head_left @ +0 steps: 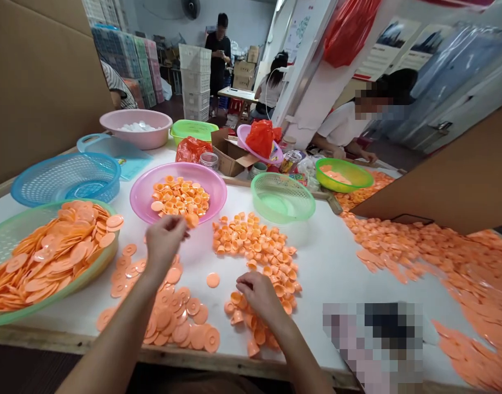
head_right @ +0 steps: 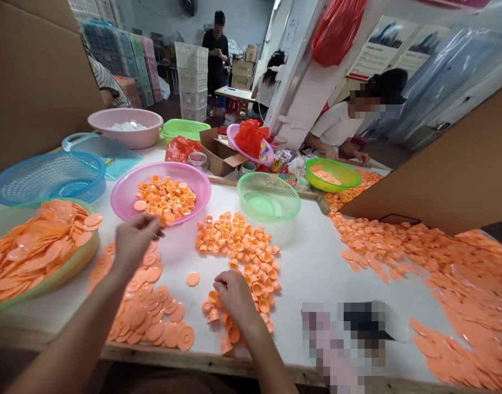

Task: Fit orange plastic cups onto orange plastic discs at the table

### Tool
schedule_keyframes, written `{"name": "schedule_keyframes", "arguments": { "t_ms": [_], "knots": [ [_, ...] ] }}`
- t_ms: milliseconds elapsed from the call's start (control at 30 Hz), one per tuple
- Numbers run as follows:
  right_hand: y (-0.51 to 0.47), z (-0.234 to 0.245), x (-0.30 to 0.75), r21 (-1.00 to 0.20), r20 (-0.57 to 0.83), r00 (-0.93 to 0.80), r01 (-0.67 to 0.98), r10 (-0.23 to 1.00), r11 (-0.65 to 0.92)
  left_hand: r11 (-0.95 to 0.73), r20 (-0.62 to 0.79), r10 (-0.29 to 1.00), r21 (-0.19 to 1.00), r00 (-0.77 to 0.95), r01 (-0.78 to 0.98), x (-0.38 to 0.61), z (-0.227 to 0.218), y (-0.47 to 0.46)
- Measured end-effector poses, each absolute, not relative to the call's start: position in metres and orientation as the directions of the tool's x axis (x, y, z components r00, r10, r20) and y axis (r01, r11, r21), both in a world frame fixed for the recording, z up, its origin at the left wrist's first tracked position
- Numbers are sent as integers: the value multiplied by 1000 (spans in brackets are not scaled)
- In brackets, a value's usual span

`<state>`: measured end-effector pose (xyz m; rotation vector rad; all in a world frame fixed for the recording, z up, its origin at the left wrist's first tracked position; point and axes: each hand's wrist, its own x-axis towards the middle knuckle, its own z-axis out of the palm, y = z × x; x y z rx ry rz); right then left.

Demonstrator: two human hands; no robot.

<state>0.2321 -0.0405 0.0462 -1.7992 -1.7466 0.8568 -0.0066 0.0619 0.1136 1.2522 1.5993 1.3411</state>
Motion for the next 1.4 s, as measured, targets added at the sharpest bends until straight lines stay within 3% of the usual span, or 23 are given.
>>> {"name": "schedule_keyframes", "arguments": {
  "t_ms": [67, 133, 200, 267, 367, 467, 567, 667, 833, 1100, 1233, 1300, 1400],
  "knots": [
    [-53, 43, 231, -666, -133, -31, 743, 991, -67, -83, 195, 881, 960, -431, 266, -20, 138, 84],
    [-60, 38, 226, -629, -138, -25, 775, 990, -68, -125, 299, 867, 904, -398, 409, -23, 140, 90],
    [-62, 33, 221, -612, -125, -24, 789, 992, -58, -178, 297, 945, 817, -136, 549, -14, 116, 75],
    [-61, 29, 219, -598, -108, -13, 800, 994, -54, -269, 167, 960, 760, 223, 592, 0, 74, 47],
    [-56, 29, 221, -595, -90, 18, 801, 996, -69, -352, 97, 912, 686, 400, 637, 19, 14, 7],
    [-50, 30, 222, -686, -81, 51, 722, 995, -93, -342, 71, 907, 698, 414, 630, 27, -10, -6],
    [-41, 31, 218, -817, -119, 107, 555, 987, -158, -220, -57, 919, 746, 389, 629, 30, -7, 0],
    [-29, 30, 211, -868, -158, 152, 449, 976, -211, -59, -198, 939, 714, 282, 697, 30, 1, 9],
    [-12, 20, 199, -863, -194, 162, 440, 967, -247, 36, -325, 924, 597, 201, 802, 19, 5, 12],
    [2, 10, 172, -806, -225, 98, 541, 969, -242, 30, -243, 947, 715, 209, 699, 20, 5, 3],
    [6, 9, 167, -760, -188, 59, 623, 980, -183, 203, -386, 883, 828, 267, 523, 18, 15, 13],
    [7, 9, 167, -753, -184, 44, 636, 982, -170, 313, -455, 853, 838, 256, 447, 20, 20, 19],
    [7, 9, 168, -751, -187, 40, 638, 981, -169, 332, -459, 868, 822, 192, 463, 28, 20, 24]
  ]
}}
